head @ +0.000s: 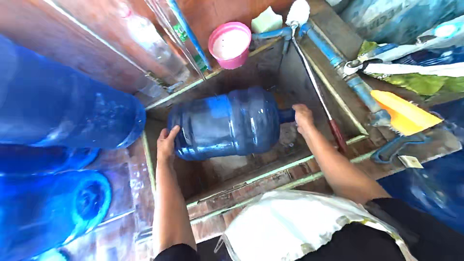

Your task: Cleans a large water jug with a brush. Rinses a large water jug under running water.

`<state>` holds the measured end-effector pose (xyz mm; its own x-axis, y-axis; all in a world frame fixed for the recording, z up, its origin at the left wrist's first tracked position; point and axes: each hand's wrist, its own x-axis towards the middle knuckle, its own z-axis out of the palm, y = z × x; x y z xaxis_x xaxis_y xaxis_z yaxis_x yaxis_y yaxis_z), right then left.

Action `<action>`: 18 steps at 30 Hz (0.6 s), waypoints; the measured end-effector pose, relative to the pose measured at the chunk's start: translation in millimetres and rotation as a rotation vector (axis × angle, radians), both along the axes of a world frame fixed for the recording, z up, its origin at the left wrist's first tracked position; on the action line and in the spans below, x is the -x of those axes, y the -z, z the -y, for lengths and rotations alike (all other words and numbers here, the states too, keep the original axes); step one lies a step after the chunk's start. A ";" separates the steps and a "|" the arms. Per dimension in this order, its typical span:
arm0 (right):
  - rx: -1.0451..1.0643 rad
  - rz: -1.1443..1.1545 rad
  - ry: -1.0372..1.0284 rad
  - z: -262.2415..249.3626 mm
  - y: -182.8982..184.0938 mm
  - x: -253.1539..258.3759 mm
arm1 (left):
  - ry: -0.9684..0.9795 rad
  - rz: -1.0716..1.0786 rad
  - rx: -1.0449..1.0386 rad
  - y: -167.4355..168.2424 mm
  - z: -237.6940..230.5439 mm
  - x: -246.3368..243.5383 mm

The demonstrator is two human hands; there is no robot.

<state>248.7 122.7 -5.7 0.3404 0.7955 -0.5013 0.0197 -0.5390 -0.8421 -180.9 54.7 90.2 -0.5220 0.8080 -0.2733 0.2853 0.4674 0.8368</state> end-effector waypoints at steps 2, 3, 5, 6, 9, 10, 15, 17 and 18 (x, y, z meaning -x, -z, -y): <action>0.113 -0.162 -0.006 19.0 15.1 10.8 | 0.016 -0.147 -0.076 -40.4 13.2 -9.3; 0.173 -0.220 -0.010 24.7 18.3 15.2 | 0.035 -0.196 -0.117 -58.3 20.3 -15.6; 0.215 -0.285 -0.057 31.0 23.7 17.8 | 0.077 -0.286 -0.179 -91.0 35.3 -32.8; 0.207 -0.316 -0.062 31.3 23.5 16.8 | 0.098 -0.320 -0.217 -105.9 40.5 -45.3; 0.184 -0.400 -0.014 30.4 15.3 11.5 | 0.149 -0.418 -0.351 -139.4 51.6 -88.1; 0.157 -0.414 0.000 32.0 13.5 9.3 | 0.169 -0.458 -0.379 -147.8 55.6 -101.1; -0.319 -0.507 -0.162 48.5 2.7 -5.7 | 0.307 -0.614 -0.544 -175.1 70.1 -158.1; -0.504 -0.396 -0.269 55.9 -4.9 -11.9 | 0.393 -0.689 -0.619 -183.5 76.9 -176.6; -0.589 -0.291 -0.300 59.5 -11.0 -14.5 | 0.443 -0.732 -0.678 -187.4 80.6 -184.7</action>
